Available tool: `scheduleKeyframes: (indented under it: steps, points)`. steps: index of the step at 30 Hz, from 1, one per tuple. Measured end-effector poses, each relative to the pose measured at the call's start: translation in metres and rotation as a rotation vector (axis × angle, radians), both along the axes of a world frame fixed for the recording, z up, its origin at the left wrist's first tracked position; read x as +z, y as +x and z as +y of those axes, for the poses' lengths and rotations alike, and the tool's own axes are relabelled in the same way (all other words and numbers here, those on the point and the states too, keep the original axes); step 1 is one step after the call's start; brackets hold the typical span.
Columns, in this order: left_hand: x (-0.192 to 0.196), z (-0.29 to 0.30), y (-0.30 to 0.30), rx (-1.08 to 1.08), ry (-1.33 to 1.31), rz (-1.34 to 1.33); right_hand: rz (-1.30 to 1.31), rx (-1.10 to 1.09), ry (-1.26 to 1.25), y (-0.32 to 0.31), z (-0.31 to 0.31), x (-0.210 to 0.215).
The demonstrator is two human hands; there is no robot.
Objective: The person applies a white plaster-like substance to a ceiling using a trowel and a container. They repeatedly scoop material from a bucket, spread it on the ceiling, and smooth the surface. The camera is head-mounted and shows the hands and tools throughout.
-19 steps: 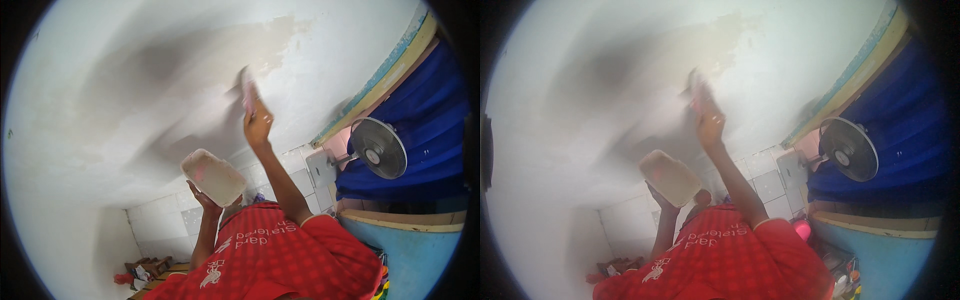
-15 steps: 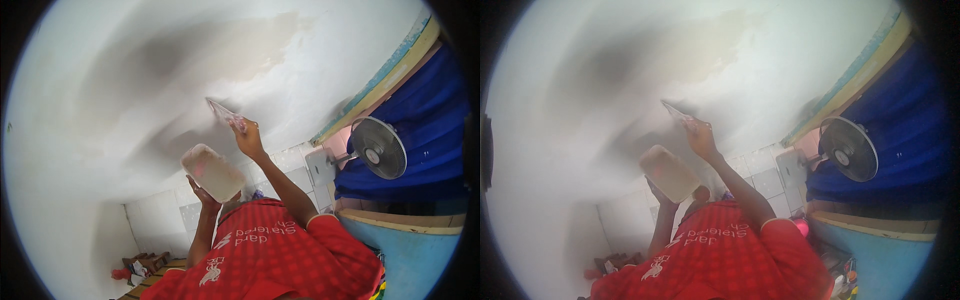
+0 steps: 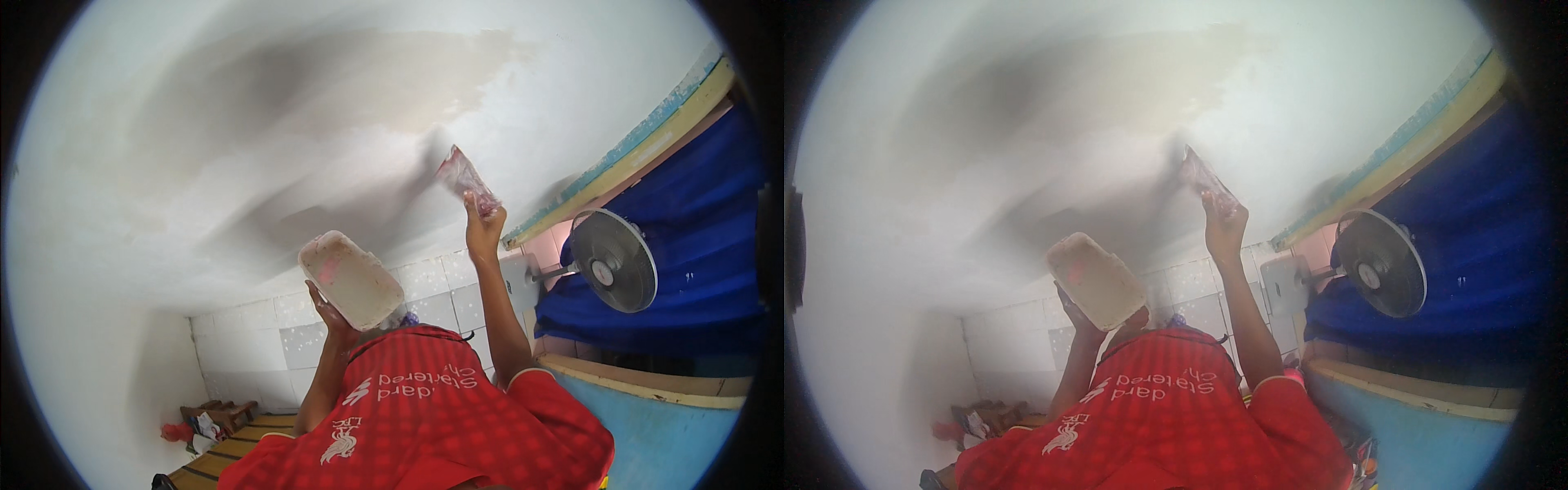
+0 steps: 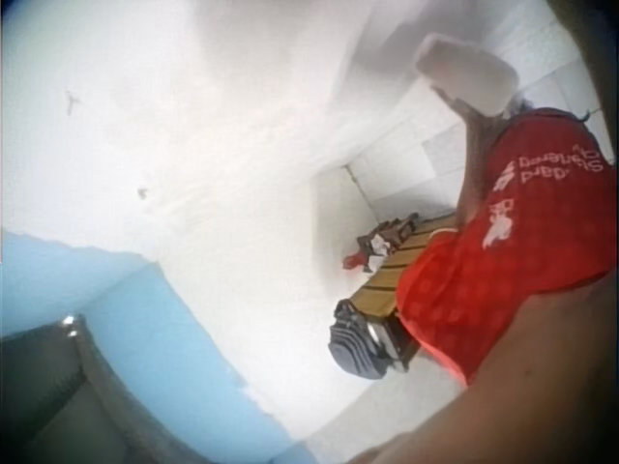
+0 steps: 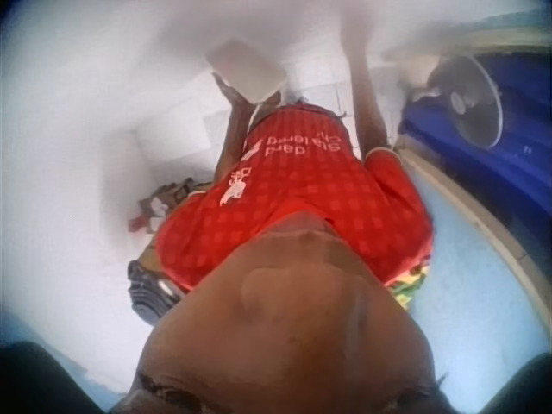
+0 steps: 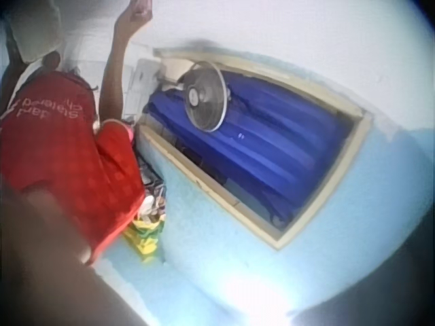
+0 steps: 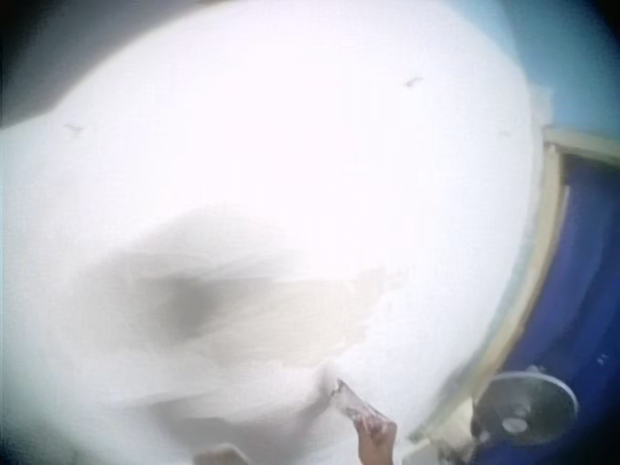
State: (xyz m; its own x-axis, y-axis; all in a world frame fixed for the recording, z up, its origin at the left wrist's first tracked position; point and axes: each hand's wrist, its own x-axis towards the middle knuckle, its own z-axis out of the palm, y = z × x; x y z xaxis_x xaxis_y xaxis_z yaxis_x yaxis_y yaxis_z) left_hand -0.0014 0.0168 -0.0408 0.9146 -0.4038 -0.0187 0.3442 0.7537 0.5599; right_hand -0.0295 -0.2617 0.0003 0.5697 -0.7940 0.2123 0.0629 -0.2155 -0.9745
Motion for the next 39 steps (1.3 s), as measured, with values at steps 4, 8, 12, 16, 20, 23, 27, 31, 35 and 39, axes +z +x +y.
scheduleKeyframes:
  steps: [4, 8, 12, 16, 20, 23, 27, 31, 35, 39]
  points:
    - [-0.001, 0.0, 0.006, -0.023, -0.011, 0.008, -0.279, -0.108, -0.818, 0.029, -0.028, 0.023]
    - [0.0, 0.004, 0.009, -0.05, -0.061, 0.041, -0.167, -0.193, -1.066, 0.062, -0.051, 0.035]
    - [-0.001, 0.0, 0.01, 0.057, 0.435, -0.325, -0.034, -0.119, -1.098, 0.085, -0.062, -0.015]
    - [0.007, -0.003, 0.012, -0.017, 0.074, -0.118, 0.054, 0.016, -1.045, 0.061, -0.042, -0.08]
    - [0.004, -0.003, 0.025, -0.014, 0.083, -0.117, 0.018, 0.055, -0.588, 0.026, -0.016, -0.082]
    - [0.004, -0.001, 0.022, 0.02, 0.076, -0.129, -0.065, -0.286, -0.491, 0.032, -0.029, -0.024]
    - [0.007, 0.003, 0.019, -0.039, -0.087, 0.059, -0.226, -0.309, -0.545, 0.067, -0.042, 0.034]
    - [0.003, 0.006, 0.006, 0.217, 0.767, -0.561, -0.131, -0.229, -0.922, 0.102, 0.03, -0.008]
    - [-0.005, 0.018, 0.001, 0.094, 0.267, -0.083, -0.003, 0.303, -0.825, 0.071, 0.067, -0.044]
    - [-0.016, 0.028, 0.001, 0.147, 0.509, -0.318, -0.157, -0.016, -0.689, 0.055, 0.02, -0.018]
